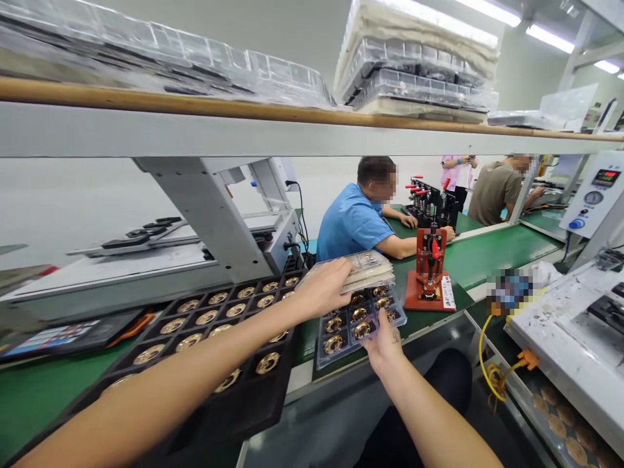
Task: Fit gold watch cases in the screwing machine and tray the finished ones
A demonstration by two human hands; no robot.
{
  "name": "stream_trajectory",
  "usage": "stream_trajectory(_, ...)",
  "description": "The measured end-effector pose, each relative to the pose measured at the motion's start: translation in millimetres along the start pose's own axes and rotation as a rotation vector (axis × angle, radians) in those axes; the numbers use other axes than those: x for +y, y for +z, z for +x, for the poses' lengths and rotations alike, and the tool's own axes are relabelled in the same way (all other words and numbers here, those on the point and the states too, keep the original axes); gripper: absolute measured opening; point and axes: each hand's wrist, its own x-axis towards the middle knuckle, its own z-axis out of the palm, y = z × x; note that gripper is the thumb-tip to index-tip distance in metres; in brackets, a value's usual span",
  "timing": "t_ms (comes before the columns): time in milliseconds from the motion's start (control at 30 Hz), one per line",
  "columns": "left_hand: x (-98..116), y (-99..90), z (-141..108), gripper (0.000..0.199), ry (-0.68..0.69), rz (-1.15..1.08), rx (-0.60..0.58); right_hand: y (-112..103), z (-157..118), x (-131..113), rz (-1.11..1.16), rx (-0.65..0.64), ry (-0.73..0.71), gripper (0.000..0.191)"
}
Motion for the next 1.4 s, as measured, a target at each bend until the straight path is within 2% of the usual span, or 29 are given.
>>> stream_trajectory(67,4.2,5.6,-7.8,0.029,0.025,0.012,0.013,-5.4,4.1,-3.3,-0.081,-0.042,0.102,0.031)
stream_trajectory(167,8.9,16.1,-19.0,0.032,0.062,0.023,0.022,-24.8,-6.3,-8.0,-0.215,-0.118,0.276,0.035)
stream_trajectory(233,11.0,23.6,-25.0,0.032,0.077,0.029,0.028,-37.7,-15.7,-8.4,-0.270,-0.142,0.304,0.033)
stream_trajectory(333,15.8,33.5,-33.7,0.029,0.092,0.044,0.042,-49.3,-20.5,-6.0,-0.322,-0.139,0.249,0.036)
stream_trajectory(467,31.9,45.3,-49.4,0.030,0.125,0.067,0.039,-54.6,-11.2,-4.6,-0.387,-0.134,0.236,0.044)
stream_trajectory(600,52.8,61.0,-60.4,0.029,0.163,0.082,0.019,-57.1,-5.6,-5.2,-0.420,-0.165,0.255,0.042)
stream_trajectory(700,60.0,72.8,-59.9,0.029,0.166,0.084,0.020,-57.8,-9.9,-5.7,-0.435,-0.197,0.243,0.040)
stream_trajectory(967,61.4,88.4,-57.5,0.028,0.179,0.046,0.020,-64.9,-45.7,-9.7,-0.506,-0.301,0.211,0.053)
stream_trajectory(1167,67.1,96.2,-62.5,0.028,0.148,0.044,0.028,-71.7,-72.9,-5.3,-0.633,-0.331,0.188,0.061)
stream_trajectory(1267,59.6,96.3,-66.9,0.025,0.133,0.027,0.026,-85.5,-90.0,-9.2,-0.704,-0.345,0.165,0.065)
stream_trajectory(1400,48.7,94.4,-74.7,0.022,0.090,0.005,0.020,-114.8,-112.7,-23.7,-0.790,-0.330,0.120,0.063)
